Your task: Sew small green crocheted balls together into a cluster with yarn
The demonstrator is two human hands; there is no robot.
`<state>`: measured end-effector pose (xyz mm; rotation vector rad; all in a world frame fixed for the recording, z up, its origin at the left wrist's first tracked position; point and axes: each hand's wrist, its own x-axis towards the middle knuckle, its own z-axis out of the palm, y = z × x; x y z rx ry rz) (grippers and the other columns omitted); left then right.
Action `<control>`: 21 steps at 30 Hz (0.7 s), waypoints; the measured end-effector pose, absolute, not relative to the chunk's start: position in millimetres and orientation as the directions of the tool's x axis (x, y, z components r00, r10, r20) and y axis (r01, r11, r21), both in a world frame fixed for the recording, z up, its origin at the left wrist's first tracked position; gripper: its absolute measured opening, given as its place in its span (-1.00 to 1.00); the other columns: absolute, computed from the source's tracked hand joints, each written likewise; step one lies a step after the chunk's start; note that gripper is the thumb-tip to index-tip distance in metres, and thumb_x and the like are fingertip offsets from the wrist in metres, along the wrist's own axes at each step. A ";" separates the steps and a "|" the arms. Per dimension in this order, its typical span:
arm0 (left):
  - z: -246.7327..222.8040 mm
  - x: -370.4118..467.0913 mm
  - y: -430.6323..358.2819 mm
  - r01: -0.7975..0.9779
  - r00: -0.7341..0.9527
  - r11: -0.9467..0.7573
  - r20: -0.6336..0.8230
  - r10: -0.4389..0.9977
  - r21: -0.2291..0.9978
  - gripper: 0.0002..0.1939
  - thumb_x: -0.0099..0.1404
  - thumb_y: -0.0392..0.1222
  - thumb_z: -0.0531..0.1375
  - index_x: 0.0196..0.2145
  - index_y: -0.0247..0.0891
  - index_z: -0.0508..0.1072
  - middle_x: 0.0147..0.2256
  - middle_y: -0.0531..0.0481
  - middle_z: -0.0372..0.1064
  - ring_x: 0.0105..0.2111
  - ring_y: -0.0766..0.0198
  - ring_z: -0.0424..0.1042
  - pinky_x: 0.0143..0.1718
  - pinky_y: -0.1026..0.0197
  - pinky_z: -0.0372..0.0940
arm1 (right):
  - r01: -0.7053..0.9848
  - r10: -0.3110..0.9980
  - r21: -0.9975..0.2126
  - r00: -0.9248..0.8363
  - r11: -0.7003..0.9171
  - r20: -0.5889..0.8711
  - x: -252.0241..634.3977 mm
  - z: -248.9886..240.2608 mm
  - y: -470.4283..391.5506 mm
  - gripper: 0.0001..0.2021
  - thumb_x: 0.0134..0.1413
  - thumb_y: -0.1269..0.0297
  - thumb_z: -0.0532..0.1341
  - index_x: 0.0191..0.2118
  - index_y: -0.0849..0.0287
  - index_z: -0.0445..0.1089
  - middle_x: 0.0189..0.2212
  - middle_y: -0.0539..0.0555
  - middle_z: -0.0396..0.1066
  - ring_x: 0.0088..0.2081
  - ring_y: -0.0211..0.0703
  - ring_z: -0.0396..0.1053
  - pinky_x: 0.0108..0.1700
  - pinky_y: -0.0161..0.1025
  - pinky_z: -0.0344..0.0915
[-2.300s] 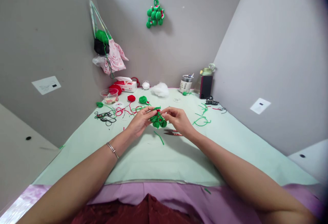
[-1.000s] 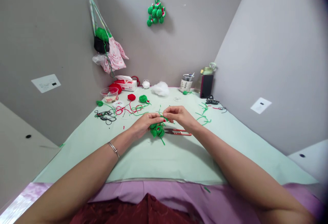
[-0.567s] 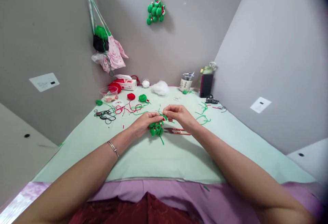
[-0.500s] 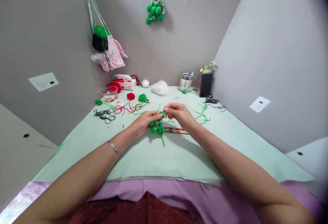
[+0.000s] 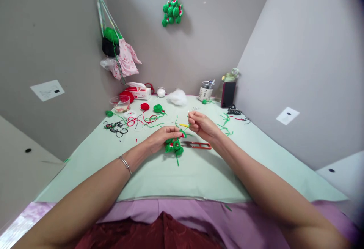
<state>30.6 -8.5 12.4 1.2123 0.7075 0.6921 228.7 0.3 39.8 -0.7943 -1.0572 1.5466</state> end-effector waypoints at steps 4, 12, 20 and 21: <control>15.4 29.8 -8.6 -0.114 0.590 0.205 -0.100 0.801 0.972 -0.69 0.04 -0.06 0.42 -0.38 -0.30 0.46 -0.52 0.09 0.29 -0.57 0.45 0.19 -0.53 0.32 0.06 | -0.376 0.971 -0.925 -0.234 -0.049 0.044 229.3 39.8 -2.4 -0.72 -0.15 0.28 0.44 -0.41 0.21 0.32 -0.55 -0.09 0.29 -0.59 -0.46 0.09 -0.55 -0.42 0.02; 15.5 27.6 -3.6 -0.127 0.508 0.146 -0.062 0.859 0.981 -0.70 0.07 -0.02 0.39 -0.40 -0.29 0.48 -0.62 0.15 0.20 -0.63 0.47 0.13 -0.57 0.31 -0.01 | -0.310 0.984 -0.940 -0.059 0.140 0.166 223.8 45.3 -10.0 -0.71 -0.16 0.21 0.47 -0.37 0.21 0.40 -0.44 0.00 0.44 -0.48 -0.40 0.30 -0.43 -0.41 0.23; 14.7 27.3 -2.3 -0.111 0.484 0.100 -0.034 0.875 0.989 -0.68 0.05 0.00 0.41 -0.40 -0.30 0.49 -0.61 0.14 0.20 -0.61 0.47 0.13 -0.58 0.32 -0.02 | -0.310 0.976 -0.926 0.087 0.216 0.198 220.2 42.1 -9.8 -0.66 -0.23 0.15 0.48 -0.36 0.16 0.39 -0.43 0.01 0.48 -0.47 -0.34 0.35 -0.39 -0.35 0.30; 13.8 27.2 -1.8 -0.118 0.478 0.091 -0.024 0.878 0.989 -0.68 0.04 -0.01 0.41 -0.39 -0.30 0.49 -0.60 0.14 0.21 -0.60 0.47 0.14 -0.57 0.33 -0.01 | -0.307 0.976 -0.926 0.089 0.218 0.200 219.2 41.7 -10.6 -0.67 -0.21 0.15 0.47 -0.36 0.16 0.39 -0.43 0.01 0.48 -0.46 -0.34 0.35 -0.38 -0.34 0.30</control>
